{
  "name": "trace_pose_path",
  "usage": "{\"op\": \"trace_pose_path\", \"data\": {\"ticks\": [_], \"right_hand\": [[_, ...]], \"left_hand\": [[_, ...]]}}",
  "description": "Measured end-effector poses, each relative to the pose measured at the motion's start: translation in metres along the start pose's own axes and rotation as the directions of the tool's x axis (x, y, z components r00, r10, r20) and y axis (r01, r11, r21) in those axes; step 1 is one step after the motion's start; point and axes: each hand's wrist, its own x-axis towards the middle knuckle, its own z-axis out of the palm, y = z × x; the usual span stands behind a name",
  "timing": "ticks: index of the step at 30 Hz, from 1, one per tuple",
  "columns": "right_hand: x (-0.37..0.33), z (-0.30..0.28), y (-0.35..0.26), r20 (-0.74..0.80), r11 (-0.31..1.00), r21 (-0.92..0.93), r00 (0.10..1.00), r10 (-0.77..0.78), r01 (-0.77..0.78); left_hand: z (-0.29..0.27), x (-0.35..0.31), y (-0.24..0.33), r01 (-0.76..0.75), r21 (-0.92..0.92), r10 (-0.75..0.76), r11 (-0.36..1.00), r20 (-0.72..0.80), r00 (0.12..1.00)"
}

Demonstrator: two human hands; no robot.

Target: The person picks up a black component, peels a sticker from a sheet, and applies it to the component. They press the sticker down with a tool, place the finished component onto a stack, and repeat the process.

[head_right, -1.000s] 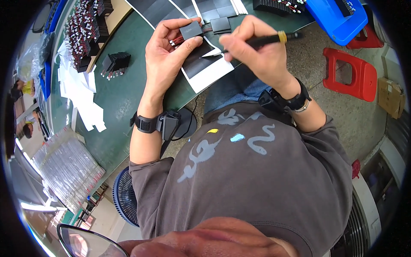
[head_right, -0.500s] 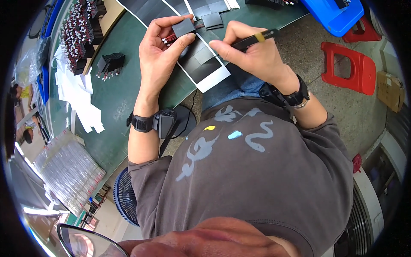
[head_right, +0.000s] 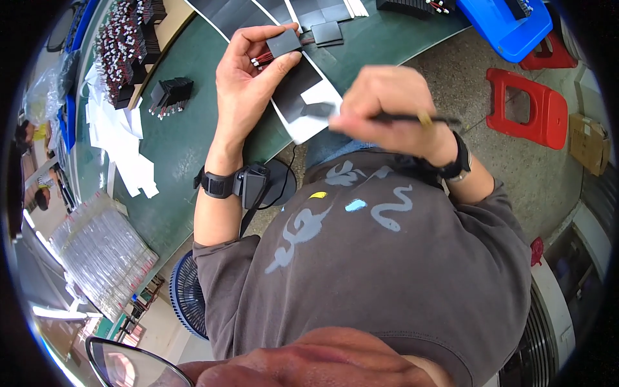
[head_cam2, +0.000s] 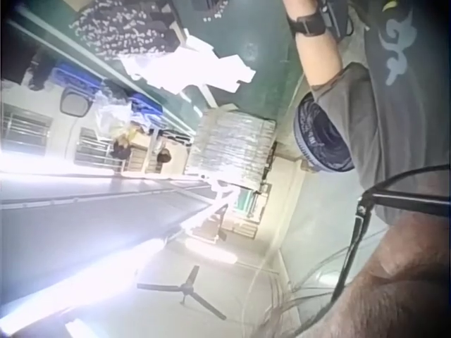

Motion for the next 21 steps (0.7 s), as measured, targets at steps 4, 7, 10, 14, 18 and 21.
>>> {"op": "trace_pose_path", "data": {"ticks": [4, 7, 10, 14, 18, 21], "right_hand": [[0.010, -0.008, -0.010, -0.086, 0.965, 0.261, 0.995, 0.050, -0.026], [0.027, -0.004, 0.021, -0.232, 0.824, 0.333, 0.807, 0.544, -0.459], [0.031, 0.000, 0.037, -0.212, 0.753, 0.370, 0.740, 0.639, -0.544], [0.038, 0.008, 0.046, -0.186, 0.723, 0.394, 0.721, 0.667, -0.568], [0.038, 0.010, 0.049, -0.185, 0.725, 0.385, 0.722, 0.667, -0.571], [0.038, 0.011, 0.049, -0.188, 0.722, 0.380, 0.716, 0.673, -0.578]], "left_hand": [[0.004, 0.000, 0.002, -0.012, -0.014, 0.012, 1.000, -0.003, 1.000], [0.005, 0.000, 0.005, 0.000, -0.044, 0.001, 0.999, 0.007, 1.000], [0.003, 0.001, 0.007, 0.026, -0.057, -0.025, 0.998, 0.022, 0.999], [0.004, 0.001, 0.005, 0.046, -0.027, -0.045, 0.999, 0.035, 0.998], [0.003, 0.000, 0.006, 0.049, -0.041, -0.048, 0.998, 0.036, 0.998], [0.004, 0.001, 0.006, 0.062, -0.021, -0.061, 0.998, 0.040, 0.997]]}}
